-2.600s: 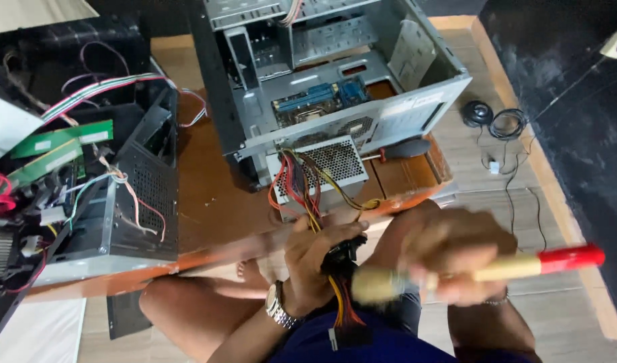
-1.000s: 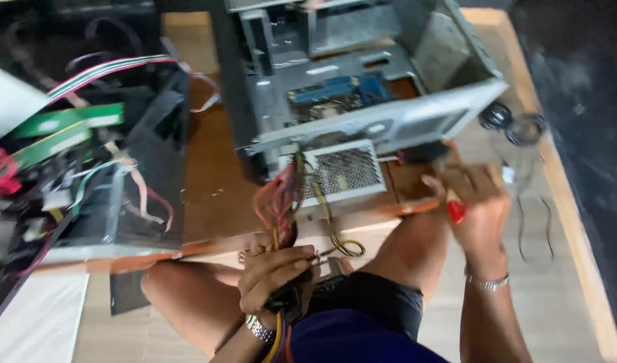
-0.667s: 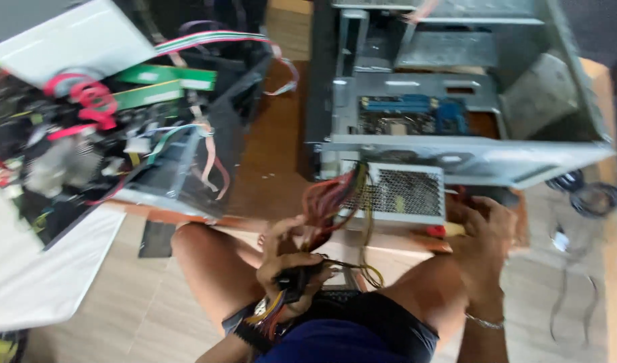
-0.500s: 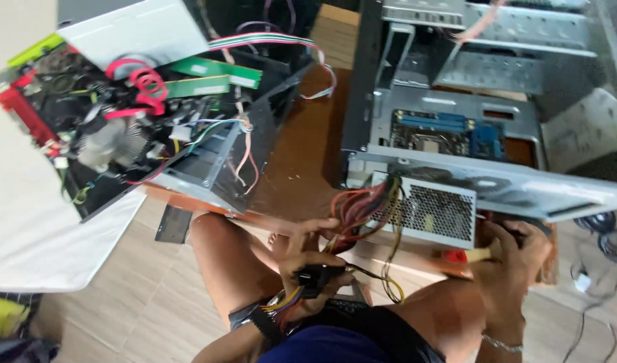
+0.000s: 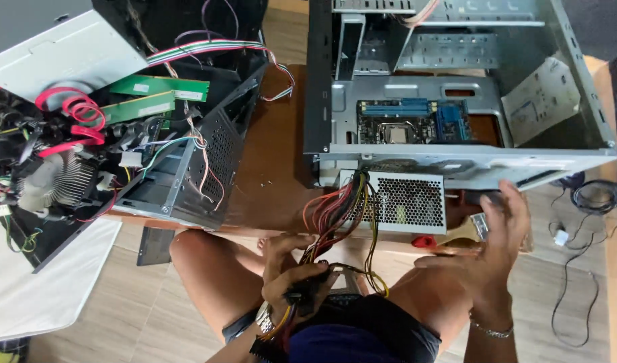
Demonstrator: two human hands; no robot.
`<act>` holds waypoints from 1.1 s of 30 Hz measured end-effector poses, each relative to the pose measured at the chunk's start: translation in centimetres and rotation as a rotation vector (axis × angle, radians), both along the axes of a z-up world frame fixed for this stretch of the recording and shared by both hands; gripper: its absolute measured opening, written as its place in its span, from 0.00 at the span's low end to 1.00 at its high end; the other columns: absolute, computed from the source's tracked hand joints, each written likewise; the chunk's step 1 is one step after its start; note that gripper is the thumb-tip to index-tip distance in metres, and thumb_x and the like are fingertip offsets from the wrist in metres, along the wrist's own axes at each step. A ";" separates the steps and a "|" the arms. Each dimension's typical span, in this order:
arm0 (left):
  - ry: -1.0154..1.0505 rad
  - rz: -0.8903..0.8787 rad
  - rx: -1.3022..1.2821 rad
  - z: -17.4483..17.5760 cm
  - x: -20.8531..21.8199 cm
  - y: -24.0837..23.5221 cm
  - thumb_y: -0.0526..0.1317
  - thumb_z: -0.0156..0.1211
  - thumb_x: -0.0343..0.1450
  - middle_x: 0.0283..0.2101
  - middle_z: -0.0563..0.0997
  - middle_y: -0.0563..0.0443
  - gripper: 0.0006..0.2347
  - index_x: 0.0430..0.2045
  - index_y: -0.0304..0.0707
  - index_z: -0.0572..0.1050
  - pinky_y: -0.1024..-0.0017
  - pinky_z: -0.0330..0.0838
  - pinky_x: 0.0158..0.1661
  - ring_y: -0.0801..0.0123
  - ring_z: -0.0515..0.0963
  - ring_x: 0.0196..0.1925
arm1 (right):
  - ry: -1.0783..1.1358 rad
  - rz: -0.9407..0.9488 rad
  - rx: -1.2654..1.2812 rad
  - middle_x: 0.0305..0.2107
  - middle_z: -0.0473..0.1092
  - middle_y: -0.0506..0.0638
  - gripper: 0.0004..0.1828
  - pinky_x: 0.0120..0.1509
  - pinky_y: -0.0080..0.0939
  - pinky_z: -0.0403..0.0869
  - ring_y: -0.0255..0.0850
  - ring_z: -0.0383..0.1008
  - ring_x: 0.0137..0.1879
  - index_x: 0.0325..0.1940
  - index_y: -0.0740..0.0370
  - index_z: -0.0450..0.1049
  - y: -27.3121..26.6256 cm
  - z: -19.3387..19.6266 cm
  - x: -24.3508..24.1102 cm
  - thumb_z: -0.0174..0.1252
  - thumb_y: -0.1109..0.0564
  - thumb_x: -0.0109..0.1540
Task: The person cleans a bundle of computer power supply cables with a brush and then uses a screwdriver to work on the motherboard inside an open computer case.
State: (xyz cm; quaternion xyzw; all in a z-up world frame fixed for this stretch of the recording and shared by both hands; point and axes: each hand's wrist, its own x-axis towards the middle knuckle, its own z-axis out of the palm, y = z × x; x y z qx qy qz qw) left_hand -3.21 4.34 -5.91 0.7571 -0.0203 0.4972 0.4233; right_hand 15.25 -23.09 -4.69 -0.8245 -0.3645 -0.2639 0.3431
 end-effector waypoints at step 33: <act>-0.289 -0.253 -0.303 -3.9 -3.0 7.4 0.33 0.77 0.71 0.57 0.83 0.48 0.21 0.59 0.35 0.78 0.60 0.77 0.60 0.59 0.80 0.52 | -0.259 0.323 -0.168 0.68 0.75 0.78 0.51 0.74 0.61 0.82 0.66 0.79 0.70 0.66 0.70 0.81 3.0 18.7 -1.5 0.89 0.45 0.43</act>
